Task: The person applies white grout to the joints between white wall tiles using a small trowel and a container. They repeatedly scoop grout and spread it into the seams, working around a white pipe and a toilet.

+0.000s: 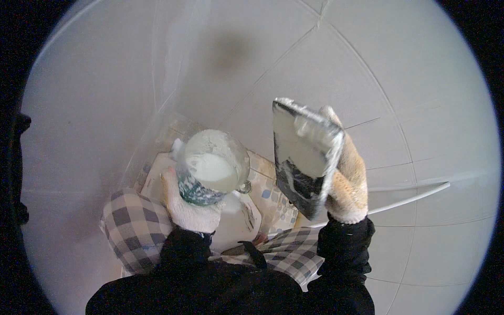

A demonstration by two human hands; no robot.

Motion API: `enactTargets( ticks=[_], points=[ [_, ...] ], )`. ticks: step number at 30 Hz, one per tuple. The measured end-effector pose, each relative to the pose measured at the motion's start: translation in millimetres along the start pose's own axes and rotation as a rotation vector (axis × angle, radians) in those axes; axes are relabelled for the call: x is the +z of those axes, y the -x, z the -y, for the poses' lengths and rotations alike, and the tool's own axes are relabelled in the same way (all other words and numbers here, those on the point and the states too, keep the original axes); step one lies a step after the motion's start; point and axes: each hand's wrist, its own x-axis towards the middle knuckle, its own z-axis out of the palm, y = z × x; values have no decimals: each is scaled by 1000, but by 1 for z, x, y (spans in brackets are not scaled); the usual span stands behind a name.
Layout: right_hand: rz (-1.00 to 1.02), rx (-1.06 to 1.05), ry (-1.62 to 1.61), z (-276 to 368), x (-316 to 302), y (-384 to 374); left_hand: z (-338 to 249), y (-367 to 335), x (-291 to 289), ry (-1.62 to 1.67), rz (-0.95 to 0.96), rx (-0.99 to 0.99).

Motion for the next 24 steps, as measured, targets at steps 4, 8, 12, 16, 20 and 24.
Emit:
enactTargets(
  ticks=[4, 8, 12, 16, 20, 24],
  points=[
    [-47, 264, -146, -45, -1, 16, 0, -8, -7, -64, -36, -43],
    [-106, 486, -284, -73, -5, 17, 4, -16, -17, -9, -93, -84],
    [-36, 471, -272, -83, -8, 10, 5, -20, -23, -30, -35, -103],
    [13, 379, -189, -90, -4, 7, 6, -26, -28, -76, -37, -134],
    [115, 123, 383, -93, 3, 7, 9, -29, -32, -93, -67, -158],
    [304, -66, 723, -86, -2, 9, 11, -29, -36, -80, -99, -123]
  ],
)
